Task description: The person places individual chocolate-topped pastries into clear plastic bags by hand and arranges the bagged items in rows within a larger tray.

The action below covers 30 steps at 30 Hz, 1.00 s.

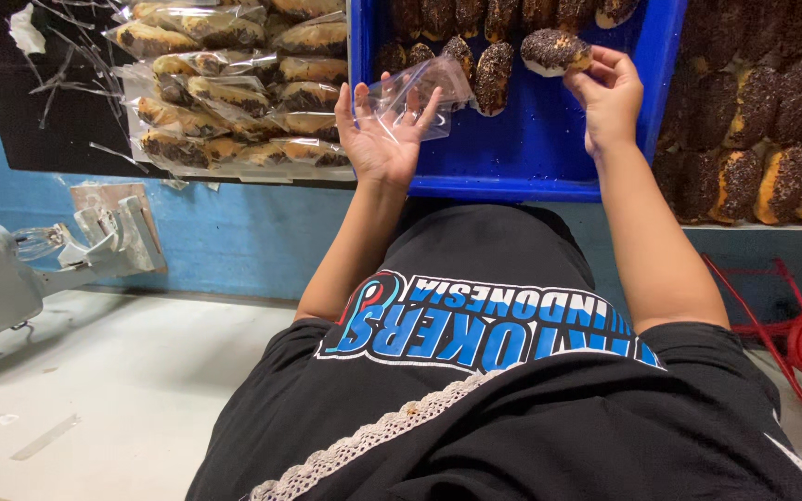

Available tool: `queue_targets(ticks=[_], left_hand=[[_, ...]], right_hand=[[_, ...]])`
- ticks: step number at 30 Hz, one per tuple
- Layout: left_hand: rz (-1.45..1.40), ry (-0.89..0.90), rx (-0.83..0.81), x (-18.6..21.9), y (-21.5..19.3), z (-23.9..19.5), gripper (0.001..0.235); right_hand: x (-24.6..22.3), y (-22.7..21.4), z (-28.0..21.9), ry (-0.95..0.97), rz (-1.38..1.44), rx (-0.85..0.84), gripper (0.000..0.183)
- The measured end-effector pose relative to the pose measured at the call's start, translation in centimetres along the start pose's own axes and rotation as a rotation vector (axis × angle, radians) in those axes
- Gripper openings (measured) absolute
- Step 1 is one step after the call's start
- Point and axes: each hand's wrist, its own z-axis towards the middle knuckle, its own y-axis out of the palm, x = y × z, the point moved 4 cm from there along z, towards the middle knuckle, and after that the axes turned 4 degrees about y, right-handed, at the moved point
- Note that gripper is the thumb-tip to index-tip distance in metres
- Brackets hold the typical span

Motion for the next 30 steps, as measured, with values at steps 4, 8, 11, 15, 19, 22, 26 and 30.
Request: queue_targets(ticks=[4,8,11,15,19,22,26,30], left_hand=[[0.012,0.014,-0.020,-0.4,0.7,0.0,0.031],[0.021,0.052,-0.082,-0.5,1.7,0.0,0.029],[0.049,0.102,-0.114,-0.3,2.4,0.6,0.028],[0.085,0.252,-0.212,0.0,3.5,0.9,0.025],[0.121,0.280,-0.201,-0.7,4.1,1.0,0.030],[0.093,0.295,-0.258,-1.5,4.5,1.2,0.028],[0.142,0.367,-0.387,-2.2,5.2,0.9,0.022],[0.117,0.354,-0.422,-3.0,6.0,0.1,0.025]], right_hand=[[-0.4,0.1,0.1,0.061,0.119,-0.068,0.030],[-1.3,-0.4,-0.3,0.049,0.166,-0.048,0.025],[-4.1,-1.0,-2.0,0.045,0.219,0.003,0.027],[-9.9,-0.9,-7.0,0.106,0.406,0.013,0.027],[-14.5,1.7,-12.6,0.153,0.672,-0.093,0.037],[-14.2,3.6,-14.4,0.200,0.714,-0.139,0.035],[-13.4,5.4,-15.0,0.224,0.707,-0.195,0.033],[-12.7,6.3,-14.7,0.224,0.761,-0.187,0.032]])
